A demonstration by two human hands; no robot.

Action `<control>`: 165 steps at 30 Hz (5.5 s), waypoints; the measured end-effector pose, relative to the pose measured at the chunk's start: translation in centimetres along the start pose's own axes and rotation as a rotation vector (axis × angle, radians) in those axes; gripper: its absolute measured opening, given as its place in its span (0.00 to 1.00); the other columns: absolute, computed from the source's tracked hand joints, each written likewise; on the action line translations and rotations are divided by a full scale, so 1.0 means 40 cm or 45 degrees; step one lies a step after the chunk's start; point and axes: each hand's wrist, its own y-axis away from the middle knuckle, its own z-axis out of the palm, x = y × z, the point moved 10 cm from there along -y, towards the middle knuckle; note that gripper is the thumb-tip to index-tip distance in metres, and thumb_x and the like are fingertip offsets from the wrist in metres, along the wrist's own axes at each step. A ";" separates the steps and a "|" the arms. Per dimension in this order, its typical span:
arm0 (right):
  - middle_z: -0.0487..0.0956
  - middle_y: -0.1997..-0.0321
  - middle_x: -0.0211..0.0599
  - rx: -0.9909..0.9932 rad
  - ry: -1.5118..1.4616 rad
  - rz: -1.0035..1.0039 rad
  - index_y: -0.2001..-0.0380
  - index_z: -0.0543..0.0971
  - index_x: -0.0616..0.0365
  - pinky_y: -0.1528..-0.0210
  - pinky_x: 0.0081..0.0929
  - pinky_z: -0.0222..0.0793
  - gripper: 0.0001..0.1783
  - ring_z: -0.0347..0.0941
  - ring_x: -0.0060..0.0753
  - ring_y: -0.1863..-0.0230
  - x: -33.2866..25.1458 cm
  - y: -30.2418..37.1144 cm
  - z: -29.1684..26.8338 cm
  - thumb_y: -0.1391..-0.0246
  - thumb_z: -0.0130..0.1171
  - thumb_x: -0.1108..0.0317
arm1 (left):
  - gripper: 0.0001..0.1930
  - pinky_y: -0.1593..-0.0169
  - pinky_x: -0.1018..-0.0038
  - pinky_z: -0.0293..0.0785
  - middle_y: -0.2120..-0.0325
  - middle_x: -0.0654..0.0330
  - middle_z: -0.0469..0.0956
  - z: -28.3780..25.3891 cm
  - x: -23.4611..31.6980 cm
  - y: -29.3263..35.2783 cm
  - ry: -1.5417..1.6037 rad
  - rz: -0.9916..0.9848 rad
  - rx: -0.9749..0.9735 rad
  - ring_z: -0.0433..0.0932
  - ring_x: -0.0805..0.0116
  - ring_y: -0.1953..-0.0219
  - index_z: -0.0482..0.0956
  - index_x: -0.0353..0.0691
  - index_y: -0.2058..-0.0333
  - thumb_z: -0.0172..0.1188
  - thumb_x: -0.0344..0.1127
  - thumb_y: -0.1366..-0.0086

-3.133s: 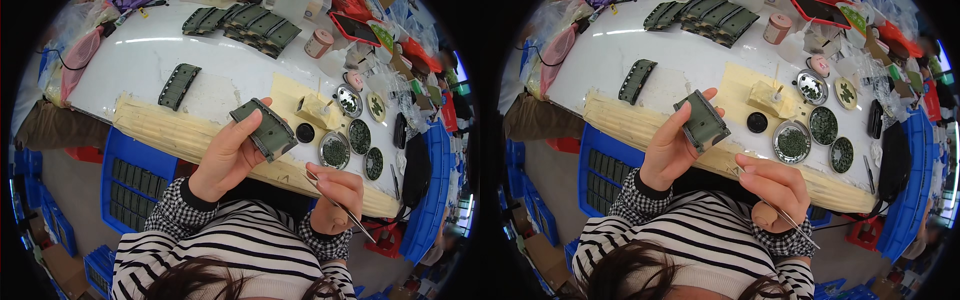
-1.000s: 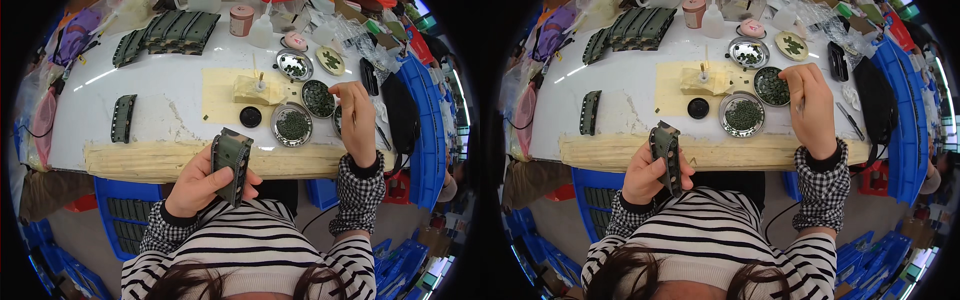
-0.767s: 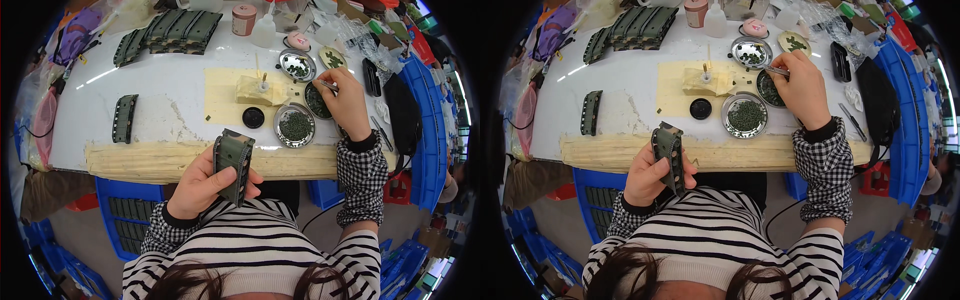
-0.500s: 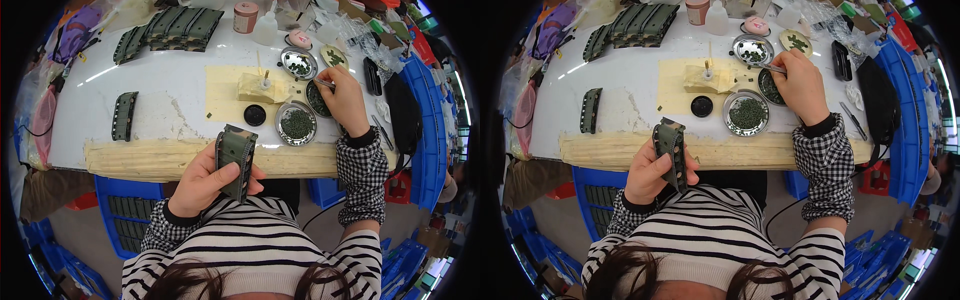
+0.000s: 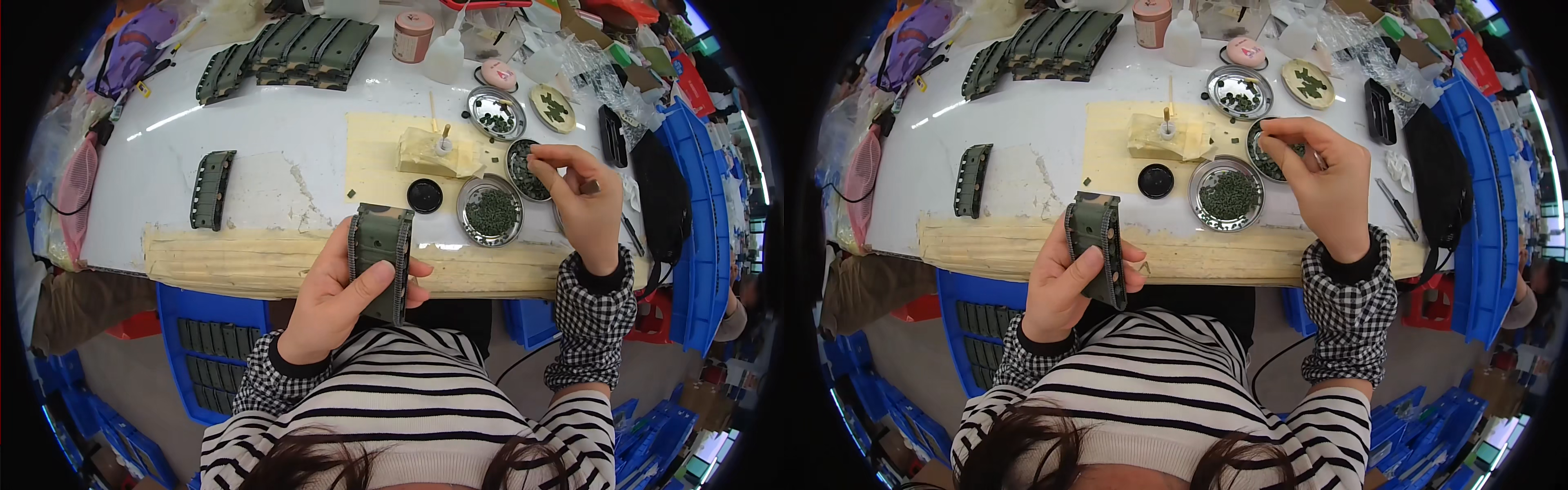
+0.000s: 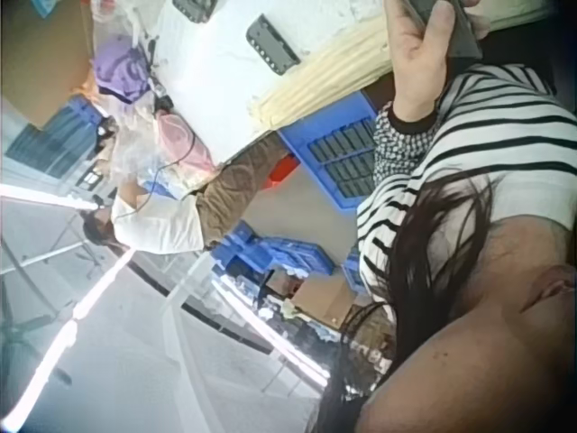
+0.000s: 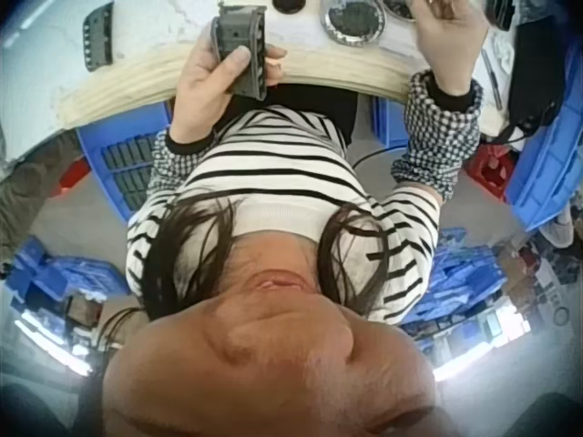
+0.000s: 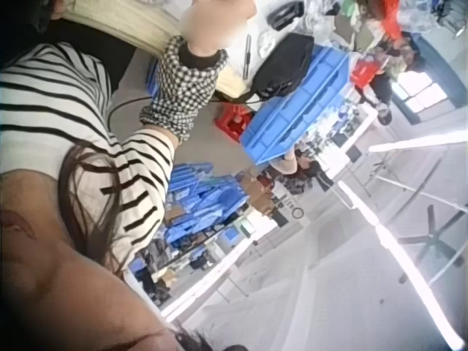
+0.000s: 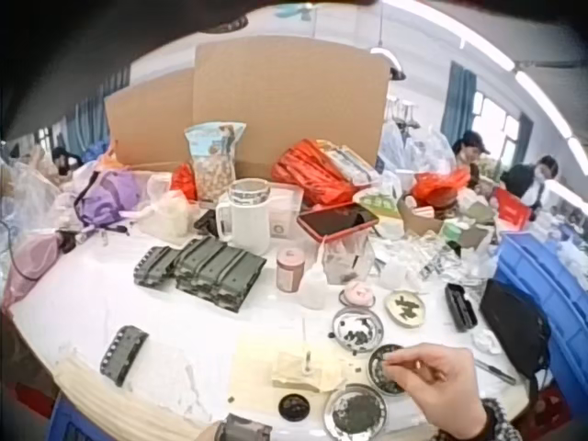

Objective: Assembling small plastic toy tanks by applying glue and attaching components.

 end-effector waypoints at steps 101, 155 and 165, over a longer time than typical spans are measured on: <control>0.76 0.71 0.36 -0.171 -0.100 -0.516 0.65 0.80 0.61 0.77 0.20 0.66 0.14 0.72 0.30 0.76 -0.265 0.112 0.198 0.59 0.65 0.83 | 0.41 0.64 0.75 0.79 0.54 0.47 0.73 0.029 0.086 0.033 -0.846 0.743 0.090 0.78 0.68 0.65 0.26 0.41 0.33 0.46 0.22 0.35; 0.75 0.74 0.35 -0.428 0.502 -0.030 0.70 0.75 0.64 0.67 0.21 0.65 0.05 0.71 0.25 0.71 0.118 0.054 -0.064 0.53 0.60 0.80 | 0.33 0.56 0.70 0.78 0.54 0.45 0.73 0.010 0.022 -0.011 -0.256 0.353 0.100 0.79 0.66 0.64 0.41 0.41 0.34 0.45 0.25 0.34; 0.74 0.77 0.27 -0.312 0.498 -0.021 0.70 0.74 0.63 0.79 0.16 0.52 0.05 0.59 0.12 0.81 0.117 0.065 -0.096 0.52 0.58 0.81 | 0.37 0.59 0.69 0.79 0.53 0.42 0.71 0.014 0.032 -0.009 -0.303 0.409 0.148 0.79 0.66 0.66 0.33 0.48 0.33 0.45 0.26 0.33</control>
